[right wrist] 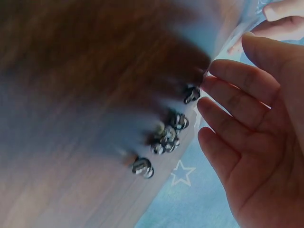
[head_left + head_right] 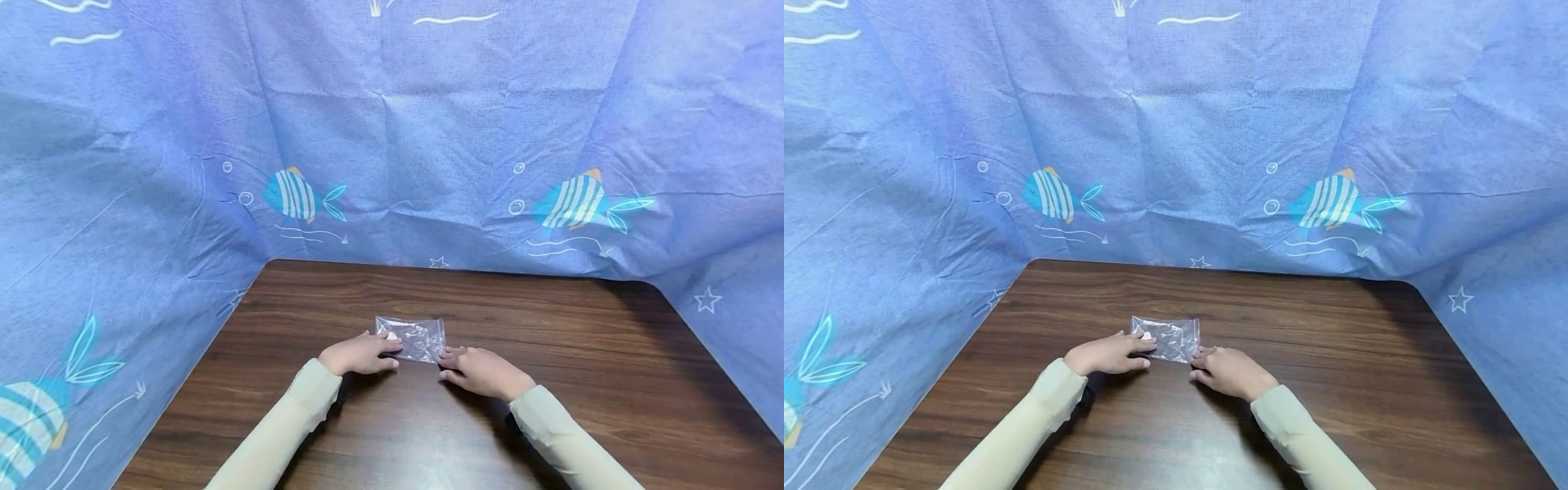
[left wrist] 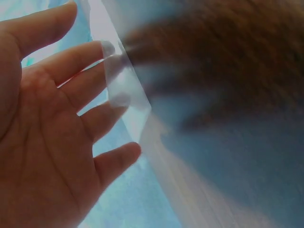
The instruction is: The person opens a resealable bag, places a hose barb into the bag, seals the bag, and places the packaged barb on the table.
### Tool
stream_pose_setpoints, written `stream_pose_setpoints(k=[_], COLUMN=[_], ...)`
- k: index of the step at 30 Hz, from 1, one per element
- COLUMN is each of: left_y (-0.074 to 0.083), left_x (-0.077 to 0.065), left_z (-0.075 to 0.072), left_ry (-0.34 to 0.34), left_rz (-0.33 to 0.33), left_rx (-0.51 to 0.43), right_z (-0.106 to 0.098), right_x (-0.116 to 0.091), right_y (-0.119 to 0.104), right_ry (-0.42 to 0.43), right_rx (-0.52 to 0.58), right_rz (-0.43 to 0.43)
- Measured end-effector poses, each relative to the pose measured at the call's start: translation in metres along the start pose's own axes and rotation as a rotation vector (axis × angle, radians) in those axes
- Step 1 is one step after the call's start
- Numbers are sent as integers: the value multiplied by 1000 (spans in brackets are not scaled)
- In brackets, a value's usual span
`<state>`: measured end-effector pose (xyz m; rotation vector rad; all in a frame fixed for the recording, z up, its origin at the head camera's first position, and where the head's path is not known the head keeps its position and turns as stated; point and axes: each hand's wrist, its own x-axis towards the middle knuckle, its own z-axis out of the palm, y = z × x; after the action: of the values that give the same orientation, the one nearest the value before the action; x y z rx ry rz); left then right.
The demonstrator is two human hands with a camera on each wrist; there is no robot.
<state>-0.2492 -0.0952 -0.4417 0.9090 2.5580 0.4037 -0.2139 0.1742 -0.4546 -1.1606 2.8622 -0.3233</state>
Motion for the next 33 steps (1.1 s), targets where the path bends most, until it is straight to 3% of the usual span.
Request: stream_pose_setpoints(k=[10,19,26,33], left_y=[0,4,17,25], left_x=[-3,8,22,41], left_z=[-3,-5,-4,8], left_ry=[19,129,258,388], left_rz=[-34,147,81,57], left_rx=[-2,29,-177,-386], right_z=[5,4,-3,-4], right_x=[1,4,10,19], right_y=[-8,3,17,26], right_ry=[36,147,228,248], right_rx=[-26,63,151,244], right_rz=[-23,-44,43,191])
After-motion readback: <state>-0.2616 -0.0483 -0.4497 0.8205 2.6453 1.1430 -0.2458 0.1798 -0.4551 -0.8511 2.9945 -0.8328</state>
